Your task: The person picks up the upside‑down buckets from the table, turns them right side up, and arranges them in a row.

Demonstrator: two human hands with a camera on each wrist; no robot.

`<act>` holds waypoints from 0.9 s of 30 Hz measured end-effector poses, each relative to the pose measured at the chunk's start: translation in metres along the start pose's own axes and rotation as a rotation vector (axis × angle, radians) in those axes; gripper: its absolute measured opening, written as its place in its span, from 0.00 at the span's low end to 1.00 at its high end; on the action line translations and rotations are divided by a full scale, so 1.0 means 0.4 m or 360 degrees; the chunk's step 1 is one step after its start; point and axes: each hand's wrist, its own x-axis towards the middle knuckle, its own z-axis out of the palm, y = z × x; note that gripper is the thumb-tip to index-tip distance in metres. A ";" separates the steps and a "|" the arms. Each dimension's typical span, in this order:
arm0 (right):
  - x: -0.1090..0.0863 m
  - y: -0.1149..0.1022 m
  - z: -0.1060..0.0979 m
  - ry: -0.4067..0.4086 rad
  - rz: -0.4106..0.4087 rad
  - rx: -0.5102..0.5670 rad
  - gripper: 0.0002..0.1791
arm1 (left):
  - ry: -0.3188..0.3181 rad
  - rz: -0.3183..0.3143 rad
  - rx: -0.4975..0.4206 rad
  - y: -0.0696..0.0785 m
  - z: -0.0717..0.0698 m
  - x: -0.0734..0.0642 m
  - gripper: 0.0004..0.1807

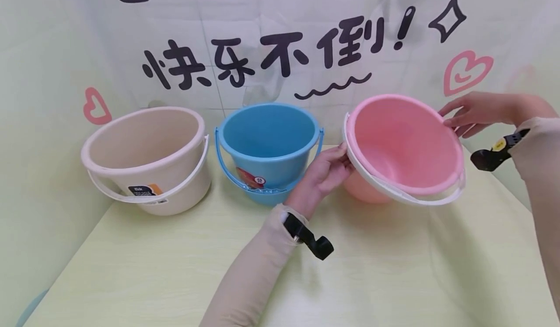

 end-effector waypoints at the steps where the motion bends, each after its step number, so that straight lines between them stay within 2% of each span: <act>1: -0.001 0.005 0.003 -0.0023 0.0010 0.0045 0.37 | 0.0014 0.0003 -0.0027 -0.001 -0.002 0.000 0.22; 6: -0.005 0.027 0.017 0.0003 -0.0004 0.0166 0.35 | 0.0048 -0.0026 -0.0143 0.000 -0.006 -0.001 0.23; 10: -0.005 0.037 0.022 0.0067 -0.0026 0.0164 0.33 | 0.0121 -0.0043 -0.0221 -0.003 0.000 0.004 0.22; 16: -0.007 0.053 0.033 0.0186 -0.0056 0.0173 0.30 | 0.0245 -0.0018 -0.0315 -0.007 0.003 0.013 0.21; 19: -0.009 0.063 0.042 0.0225 -0.0074 0.0176 0.30 | 0.0270 -0.0023 -0.0353 -0.008 0.005 0.014 0.20; 23: -0.005 0.070 0.051 0.0253 -0.0103 0.0166 0.28 | 0.0300 -0.0024 -0.0410 -0.009 0.011 0.016 0.20; 27: 0.003 0.072 0.062 0.0267 -0.0105 0.0173 0.28 | 0.0393 -0.0005 -0.0468 -0.007 0.012 0.021 0.17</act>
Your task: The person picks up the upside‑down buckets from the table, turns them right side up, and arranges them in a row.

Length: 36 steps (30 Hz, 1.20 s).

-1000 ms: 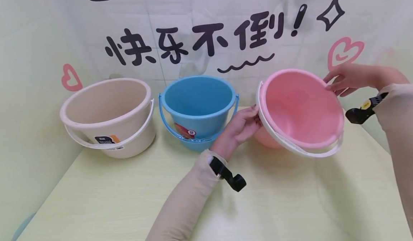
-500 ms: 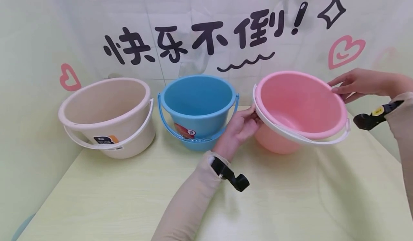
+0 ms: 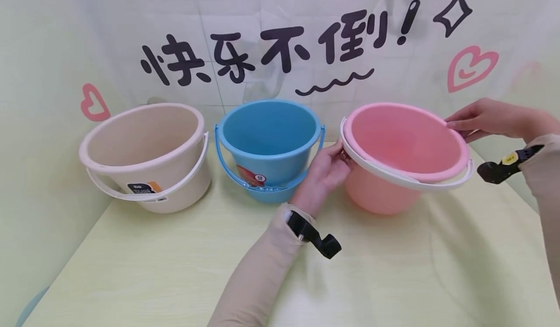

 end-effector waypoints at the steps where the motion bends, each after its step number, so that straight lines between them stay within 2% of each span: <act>1: -0.001 0.001 0.003 0.0006 0.0001 0.0003 0.27 | 0.0023 0.0006 -0.0013 0.001 0.001 0.001 0.16; 4: 0.000 0.003 0.010 0.0021 -0.0017 0.0003 0.28 | 0.0074 0.0025 -0.0047 0.003 0.000 0.005 0.15; 7: 0.000 0.004 0.017 0.0053 -0.0034 -0.0003 0.28 | 0.0084 0.0040 -0.0054 0.006 -0.003 0.005 0.15; 14: -0.007 0.011 0.031 0.0155 -0.0055 0.0051 0.29 | -0.0024 0.0041 -0.0013 0.011 -0.020 0.001 0.19; 23: -0.021 0.027 0.054 0.0327 -0.0031 0.0146 0.31 | -0.0026 0.0016 0.0049 0.011 -0.033 -0.001 0.18; 29: -0.030 0.034 0.068 0.0397 -0.0051 0.0212 0.30 | 0.0055 -0.0006 0.0120 0.001 -0.039 -0.002 0.18; 36: -0.029 0.040 0.076 0.0454 -0.0055 0.0260 0.26 | 0.0252 0.0005 0.0176 -0.012 -0.048 0.002 0.17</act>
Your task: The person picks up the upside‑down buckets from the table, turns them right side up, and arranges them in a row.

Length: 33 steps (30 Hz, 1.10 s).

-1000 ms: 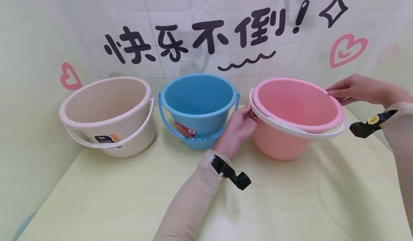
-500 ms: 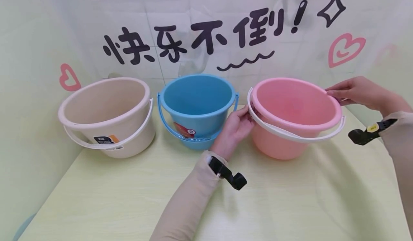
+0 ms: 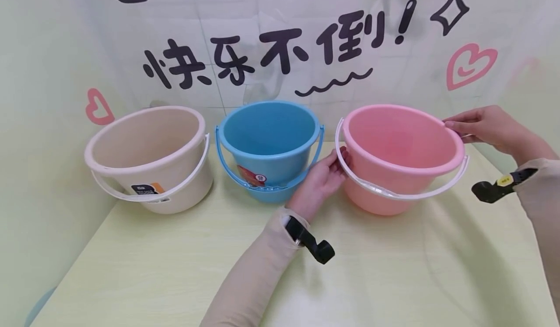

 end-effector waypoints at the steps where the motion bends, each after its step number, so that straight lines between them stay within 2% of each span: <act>1: 0.000 0.000 0.001 0.0007 -0.0001 0.0013 0.23 | 0.0030 0.0002 0.0004 -0.002 -0.001 0.001 0.17; 6: -0.003 -0.001 0.004 0.0039 0.0001 0.0079 0.06 | 0.0136 0.0041 0.0032 -0.014 -0.007 0.004 0.18; 9: -0.006 -0.004 0.005 0.0053 0.0006 0.0080 0.07 | 0.0160 0.0062 0.0057 -0.018 -0.010 0.007 0.19; 15: -0.011 -0.009 0.004 0.0059 -0.0003 0.0070 0.07 | 0.0159 0.0034 0.0078 -0.019 -0.021 -0.001 0.19; 21: -0.024 -0.017 0.000 0.0045 -0.0033 -0.0080 0.31 | 0.0159 0.0025 0.0161 -0.019 -0.035 -0.011 0.15; 26: -0.046 -0.026 -0.007 0.0052 -0.0051 -0.0128 0.33 | 0.0167 0.0031 0.0256 -0.016 -0.048 -0.024 0.15; 29: -0.063 -0.031 -0.011 0.0065 -0.0063 -0.0119 0.31 | 0.0188 0.0009 0.0298 -0.013 -0.051 -0.038 0.14; 33: -0.088 -0.041 -0.018 0.0072 -0.0074 -0.0077 0.12 | 0.0176 -0.0041 0.0351 -0.006 -0.052 -0.067 0.12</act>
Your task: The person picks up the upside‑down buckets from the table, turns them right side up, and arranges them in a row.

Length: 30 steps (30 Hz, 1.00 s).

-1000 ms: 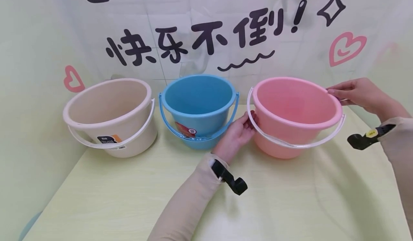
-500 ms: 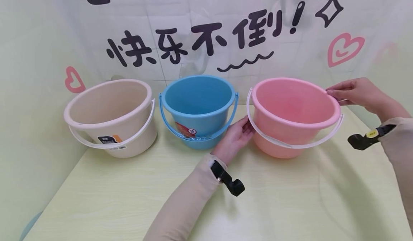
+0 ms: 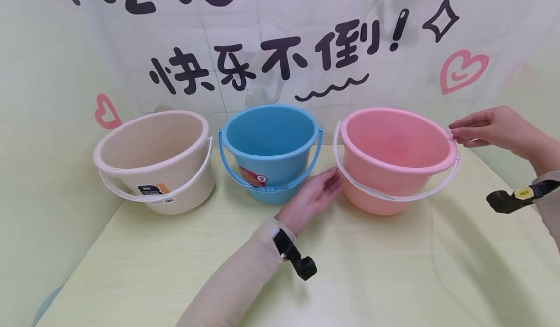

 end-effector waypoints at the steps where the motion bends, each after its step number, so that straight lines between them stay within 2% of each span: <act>1: -0.003 -0.003 -0.001 0.0002 -0.0008 0.0000 0.08 | -0.0017 -0.0009 0.0010 0.003 -0.002 -0.006 0.12; 5: -0.013 -0.018 0.001 0.0007 -0.0039 -0.0017 0.12 | -0.0123 -0.0030 0.0083 0.017 -0.013 -0.037 0.16; 10: -0.017 -0.051 0.010 0.0031 -0.0105 -0.0064 0.09 | -0.0250 0.0001 0.0277 0.050 -0.019 -0.090 0.17; 15: -0.008 -0.103 0.026 0.0036 -0.0189 -0.0164 0.24 | -0.0393 0.0050 0.0441 0.098 -0.011 -0.134 0.16; 17: -0.001 -0.128 0.033 0.0023 -0.0217 -0.0191 0.25 | -0.0432 0.0083 0.0479 0.122 -0.009 -0.141 0.15; 25: 0.049 -0.236 0.069 -0.0098 -0.0304 -0.0170 0.25 | -0.0408 0.0234 0.0548 0.231 -0.011 -0.142 0.13; 30: 0.097 -0.292 0.088 -0.0161 -0.0331 -0.0125 0.25 | -0.0387 0.0313 0.0590 0.302 -0.013 -0.159 0.09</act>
